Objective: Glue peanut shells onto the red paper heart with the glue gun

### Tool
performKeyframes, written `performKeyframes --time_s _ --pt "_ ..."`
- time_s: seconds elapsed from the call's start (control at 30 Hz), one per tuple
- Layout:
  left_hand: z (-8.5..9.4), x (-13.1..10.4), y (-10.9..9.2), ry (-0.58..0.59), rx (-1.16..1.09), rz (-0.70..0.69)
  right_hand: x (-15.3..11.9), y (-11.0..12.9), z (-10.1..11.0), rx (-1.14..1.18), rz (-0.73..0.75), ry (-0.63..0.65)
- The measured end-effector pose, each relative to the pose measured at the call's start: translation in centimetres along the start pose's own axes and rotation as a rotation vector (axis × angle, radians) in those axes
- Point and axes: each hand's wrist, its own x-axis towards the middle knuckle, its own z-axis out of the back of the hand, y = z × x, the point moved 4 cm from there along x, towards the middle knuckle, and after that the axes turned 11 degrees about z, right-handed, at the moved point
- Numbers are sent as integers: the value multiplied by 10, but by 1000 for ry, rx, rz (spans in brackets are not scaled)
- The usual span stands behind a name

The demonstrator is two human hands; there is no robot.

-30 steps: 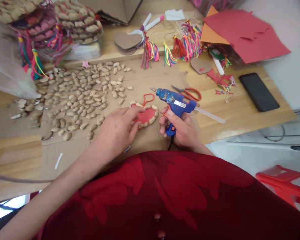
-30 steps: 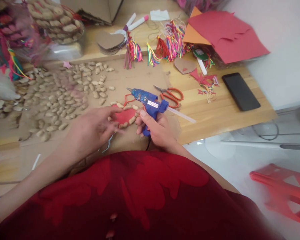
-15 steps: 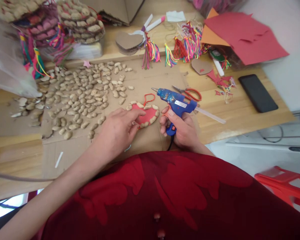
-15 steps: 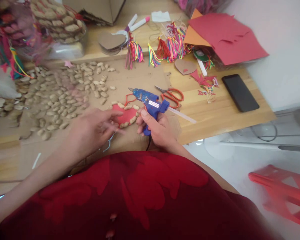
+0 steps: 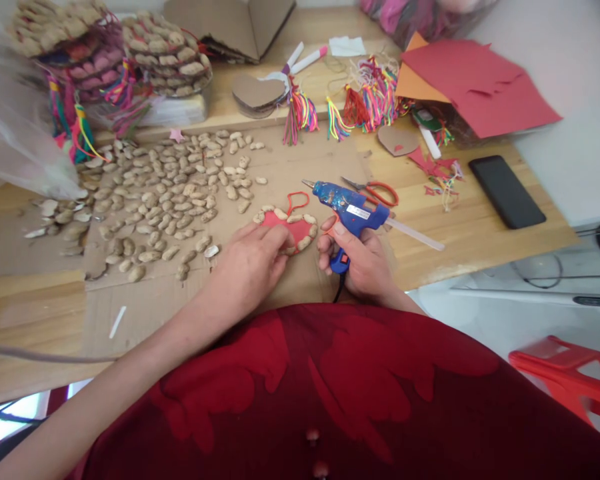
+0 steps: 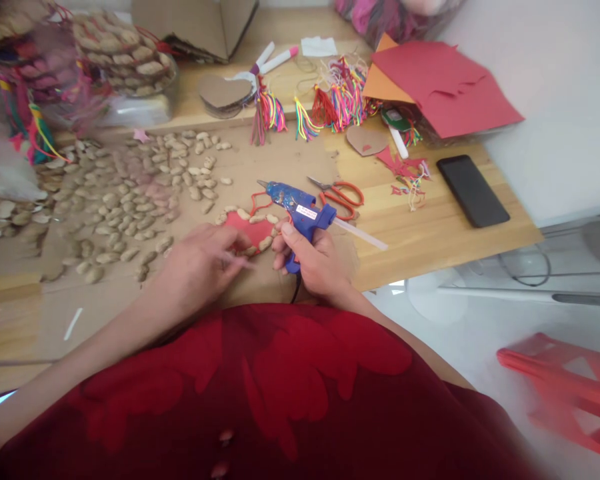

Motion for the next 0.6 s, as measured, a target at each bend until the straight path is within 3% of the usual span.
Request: performKeyframes --time_s 0.1,0.23,0.37,0.6 --pt "10 -1 6 11 -229 150 -1 0 1 10 24 -1" --pt "23 -9 24 39 -753 387 -3 3 0 46 58 42" --pt "30 -24 44 62 -1216 585 -10 8 -5 67 2 102" --pt "24 -42 51 166 -1562 684 -33 26 -22 -45 -60 277"
